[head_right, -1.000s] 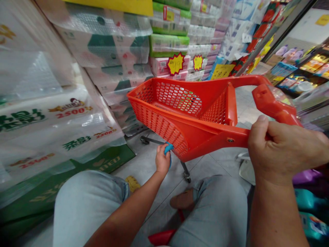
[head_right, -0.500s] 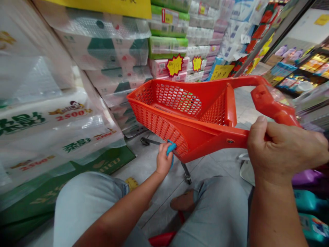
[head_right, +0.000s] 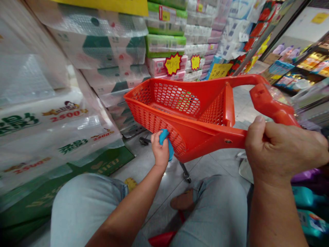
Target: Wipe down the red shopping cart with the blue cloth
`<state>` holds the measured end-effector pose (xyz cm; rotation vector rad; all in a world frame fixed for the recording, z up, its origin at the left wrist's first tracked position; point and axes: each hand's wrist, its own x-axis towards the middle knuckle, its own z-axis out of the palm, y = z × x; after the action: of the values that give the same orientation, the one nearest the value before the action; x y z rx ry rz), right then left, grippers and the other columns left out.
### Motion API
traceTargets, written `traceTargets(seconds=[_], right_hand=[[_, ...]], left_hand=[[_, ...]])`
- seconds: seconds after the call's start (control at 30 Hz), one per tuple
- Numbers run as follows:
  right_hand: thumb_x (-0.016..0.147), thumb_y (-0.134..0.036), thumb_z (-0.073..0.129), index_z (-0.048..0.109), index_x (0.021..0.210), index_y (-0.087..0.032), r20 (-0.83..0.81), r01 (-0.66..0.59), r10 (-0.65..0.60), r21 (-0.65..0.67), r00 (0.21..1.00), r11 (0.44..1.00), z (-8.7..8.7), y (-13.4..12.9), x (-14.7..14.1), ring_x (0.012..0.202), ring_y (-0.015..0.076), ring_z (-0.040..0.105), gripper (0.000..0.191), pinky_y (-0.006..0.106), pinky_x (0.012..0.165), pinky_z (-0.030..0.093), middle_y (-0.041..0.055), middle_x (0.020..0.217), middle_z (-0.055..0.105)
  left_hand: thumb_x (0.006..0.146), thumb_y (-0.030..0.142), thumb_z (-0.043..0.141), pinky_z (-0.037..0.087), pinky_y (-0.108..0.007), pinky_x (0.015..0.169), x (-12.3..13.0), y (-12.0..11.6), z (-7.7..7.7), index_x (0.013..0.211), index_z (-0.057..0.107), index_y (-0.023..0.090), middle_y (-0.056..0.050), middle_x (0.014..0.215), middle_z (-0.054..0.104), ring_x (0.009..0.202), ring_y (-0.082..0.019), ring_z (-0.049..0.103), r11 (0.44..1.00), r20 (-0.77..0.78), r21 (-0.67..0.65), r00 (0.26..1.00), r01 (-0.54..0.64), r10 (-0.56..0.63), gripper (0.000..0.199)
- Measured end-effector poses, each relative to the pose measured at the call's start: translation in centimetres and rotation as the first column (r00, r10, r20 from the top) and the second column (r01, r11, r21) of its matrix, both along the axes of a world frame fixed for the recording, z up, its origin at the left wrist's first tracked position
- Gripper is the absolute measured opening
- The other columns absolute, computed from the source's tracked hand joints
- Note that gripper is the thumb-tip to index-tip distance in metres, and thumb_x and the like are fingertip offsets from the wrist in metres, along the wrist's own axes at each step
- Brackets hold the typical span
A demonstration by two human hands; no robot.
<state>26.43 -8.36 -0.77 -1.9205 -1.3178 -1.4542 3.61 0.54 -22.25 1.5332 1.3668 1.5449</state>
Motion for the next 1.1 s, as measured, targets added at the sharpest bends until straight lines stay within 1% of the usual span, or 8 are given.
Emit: traceTargets(seconds=[0.13,0.2,0.3,0.5,0.6,0.73,0.9,1.1], right_hand=[[0.074,-0.037,0.051,0.032,0.050,-0.021,-0.054,0.018,-0.019,-0.015,0.998,1.000,0.0,-0.1,0.1,0.046,0.0096,0.005,0.034,0.027,0.052,0.006,-0.0047,0.046,0.015],[0.074,-0.037,0.051,0.027,0.051,-0.021,-0.075,0.016,-0.018,-0.033,0.997,0.999,0.0,-0.2,0.1,0.046,0.0095,0.005,0.037,0.027,0.053,0.006,-0.0045,0.047,0.014],[0.074,-0.036,0.051,0.027,0.051,-0.020,-0.036,-0.004,0.003,-0.012,0.999,1.000,-0.1,-0.2,0.0,0.046,0.0092,0.004,0.038,0.028,0.053,0.006,-0.0048,0.046,0.014],[0.075,-0.036,0.051,0.036,0.050,-0.020,0.039,-0.009,0.008,0.013,0.999,1.000,0.0,-0.1,-0.2,0.047,0.0095,0.006,0.033,0.026,0.050,0.007,-0.0054,0.046,0.016],[0.075,-0.036,0.052,0.034,0.050,-0.020,0.029,-0.017,0.017,0.008,0.999,1.000,0.0,-0.1,-0.2,0.047,0.0093,0.006,0.035,0.026,0.051,0.006,-0.0053,0.046,0.016],[0.073,-0.036,0.054,0.035,0.048,-0.019,0.014,-0.021,0.021,0.003,1.000,1.000,0.0,-0.1,-0.2,0.045,0.0089,0.005,0.035,0.027,0.051,0.006,-0.0052,0.043,0.015],[0.073,-0.035,0.054,0.034,0.047,-0.019,-0.016,-0.011,0.011,-0.004,1.000,1.000,0.1,-0.1,-0.2,0.045,0.0088,0.006,0.036,0.026,0.051,0.006,-0.0050,0.043,0.016],[0.076,-0.035,0.053,0.030,0.049,-0.021,-0.007,-0.040,0.040,-0.009,0.999,0.999,-0.3,-0.2,0.5,0.043,0.0093,0.007,0.038,0.026,0.048,0.006,-0.0052,0.044,0.014]], left_hand=[[0.079,0.011,0.056,0.050,-0.030,0.097,0.0,-0.8,1.5,0.115,0.065,0.027,-0.004,0.113,0.058,0.107,-0.018,0.060,0.984,-0.063,0.038,0.983,0.174,-0.172,0.040],[0.078,0.011,0.057,0.051,-0.029,0.096,0.3,-1.4,1.9,0.112,0.066,0.027,-0.003,0.112,0.059,0.105,-0.018,0.061,0.979,-0.060,0.037,0.979,0.199,-0.197,0.039],[0.083,0.010,0.049,0.048,-0.033,0.102,0.7,-1.6,2.3,0.116,0.063,0.023,-0.006,0.114,0.055,0.109,-0.018,0.058,0.995,-0.004,0.016,0.995,0.101,-0.101,0.038],[0.080,0.008,0.053,0.049,-0.030,0.099,0.5,-0.8,3.1,0.109,0.065,0.025,-0.003,0.110,0.057,0.105,-0.017,0.060,0.993,0.040,0.042,0.993,0.111,-0.113,0.036],[0.082,0.008,0.050,0.047,-0.032,0.102,0.5,-0.7,3.5,0.110,0.064,0.024,-0.004,0.110,0.057,0.107,-0.017,0.059,0.999,0.071,0.039,0.997,0.025,-0.028,0.035],[0.082,0.010,0.052,0.048,-0.031,0.100,0.2,-0.4,3.5,0.107,0.064,0.023,-0.003,0.108,0.059,0.104,-0.017,0.060,0.999,0.070,0.053,0.997,0.005,-0.009,0.031],[0.087,0.014,0.048,0.043,-0.036,0.107,-0.5,1.2,3.4,0.118,0.058,0.021,-0.007,0.114,0.055,0.113,-0.020,0.055,0.993,0.093,0.061,0.991,-0.101,0.095,0.033],[0.080,0.011,0.055,0.049,-0.030,0.099,-0.4,0.3,3.1,0.116,0.062,0.026,-0.004,0.114,0.058,0.108,-0.018,0.060,0.982,-0.066,0.131,0.989,0.140,-0.132,0.040]])
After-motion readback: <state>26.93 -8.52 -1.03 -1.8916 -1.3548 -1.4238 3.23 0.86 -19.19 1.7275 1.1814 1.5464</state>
